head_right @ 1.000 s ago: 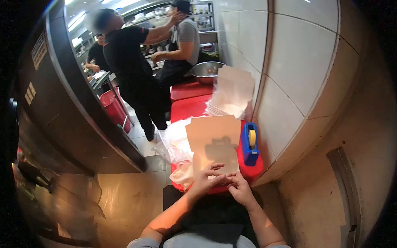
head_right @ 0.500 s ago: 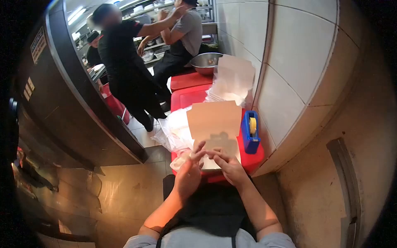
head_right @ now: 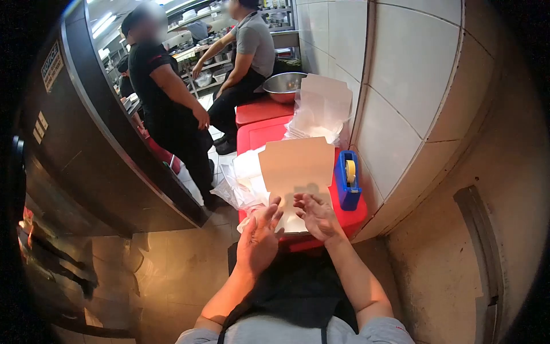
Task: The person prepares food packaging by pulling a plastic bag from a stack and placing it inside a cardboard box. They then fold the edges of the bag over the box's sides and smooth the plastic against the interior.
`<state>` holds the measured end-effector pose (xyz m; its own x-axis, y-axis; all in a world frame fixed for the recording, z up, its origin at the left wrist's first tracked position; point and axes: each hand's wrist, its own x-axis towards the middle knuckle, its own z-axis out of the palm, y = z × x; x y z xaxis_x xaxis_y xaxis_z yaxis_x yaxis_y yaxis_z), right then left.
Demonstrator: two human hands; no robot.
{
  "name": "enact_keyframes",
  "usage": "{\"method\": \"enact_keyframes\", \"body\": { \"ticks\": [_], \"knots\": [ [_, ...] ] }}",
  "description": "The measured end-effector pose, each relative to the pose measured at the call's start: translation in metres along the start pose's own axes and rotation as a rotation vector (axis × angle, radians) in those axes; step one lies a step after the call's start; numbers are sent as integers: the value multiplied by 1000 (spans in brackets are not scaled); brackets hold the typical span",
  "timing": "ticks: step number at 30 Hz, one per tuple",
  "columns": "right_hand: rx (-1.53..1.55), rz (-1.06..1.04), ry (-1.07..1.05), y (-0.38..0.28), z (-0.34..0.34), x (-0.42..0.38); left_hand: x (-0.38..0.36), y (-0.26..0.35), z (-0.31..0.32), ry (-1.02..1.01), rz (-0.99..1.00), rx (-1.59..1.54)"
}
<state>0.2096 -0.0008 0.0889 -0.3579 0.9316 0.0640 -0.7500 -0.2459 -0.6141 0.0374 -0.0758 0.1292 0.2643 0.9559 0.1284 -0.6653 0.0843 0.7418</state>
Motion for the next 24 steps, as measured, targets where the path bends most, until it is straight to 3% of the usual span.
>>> {"method": "enact_keyframes", "body": {
  "ticks": [3,9,18,21,24],
  "knots": [
    [-211,-67,-136,0,10,12,0,1,3,-41,-30,-51],
    [-290,-24,-370,-12,27,13,3,4,-8,-20,-90,-159],
    [-572,-117,-149,-8,30,7,8,-8,-15,53,-48,-53],
    [-668,-172,-4,-9,41,4,11,-5,-6,147,136,250],
    [-765,-257,37,-10,50,-1,6,1,-8,341,553,1665]
  ]
}}
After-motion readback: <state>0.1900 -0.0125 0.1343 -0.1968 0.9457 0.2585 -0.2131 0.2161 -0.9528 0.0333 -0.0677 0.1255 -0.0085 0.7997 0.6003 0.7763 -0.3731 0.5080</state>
